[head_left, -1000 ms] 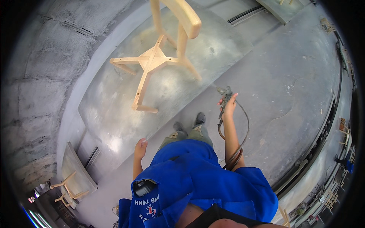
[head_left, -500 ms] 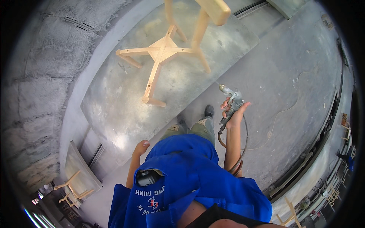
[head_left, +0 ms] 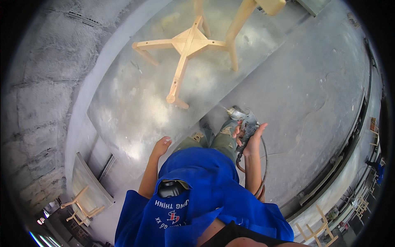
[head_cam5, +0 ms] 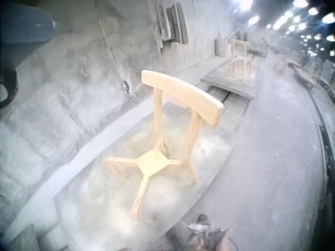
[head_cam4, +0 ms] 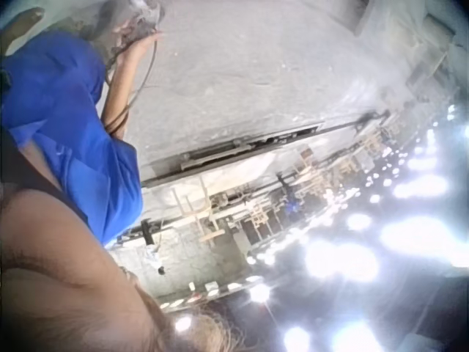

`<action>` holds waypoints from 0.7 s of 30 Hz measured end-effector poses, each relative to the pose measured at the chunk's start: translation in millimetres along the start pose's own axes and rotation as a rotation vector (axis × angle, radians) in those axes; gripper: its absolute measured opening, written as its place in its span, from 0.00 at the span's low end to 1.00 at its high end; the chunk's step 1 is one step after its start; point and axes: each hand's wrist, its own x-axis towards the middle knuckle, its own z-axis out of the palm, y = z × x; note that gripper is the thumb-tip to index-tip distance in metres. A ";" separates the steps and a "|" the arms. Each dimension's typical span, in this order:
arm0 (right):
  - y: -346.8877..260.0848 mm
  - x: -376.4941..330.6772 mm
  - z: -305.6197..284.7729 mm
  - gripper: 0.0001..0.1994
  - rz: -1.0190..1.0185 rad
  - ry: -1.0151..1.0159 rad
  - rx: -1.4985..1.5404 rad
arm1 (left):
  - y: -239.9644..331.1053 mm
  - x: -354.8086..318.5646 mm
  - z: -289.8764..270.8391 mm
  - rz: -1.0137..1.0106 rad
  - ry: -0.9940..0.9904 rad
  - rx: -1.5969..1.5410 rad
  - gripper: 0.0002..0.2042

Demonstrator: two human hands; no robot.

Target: The person uses a handheld spray gun to apply a light-colored finish to a wooden chair frame. They repeatedly reposition the chair on a metal platform to coat different sides, including legs, seat, and backrest, then move to a second chair and repeat the process.

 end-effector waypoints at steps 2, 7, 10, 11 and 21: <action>16.6 -4.0 5.8 0.49 0.047 0.105 -0.064 | -9.1 -5.3 5.0 -0.005 -0.046 0.018 0.22; 27.1 -9.8 17.3 0.50 -0.007 0.221 -0.246 | -34.4 -4.9 8.0 -0.077 -0.153 0.156 0.22; 32.4 -17.1 16.0 0.50 0.064 0.036 -0.122 | -39.3 1.3 4.7 -0.130 -0.115 0.146 0.21; 37.3 -14.0 13.6 0.51 0.090 -0.076 -0.057 | -35.4 5.3 1.7 -0.132 0.007 0.208 0.21; 156.5 148.2 -80.3 0.44 0.365 0.322 -0.258 | 166.6 111.2 -83.5 0.360 0.781 -0.199 0.23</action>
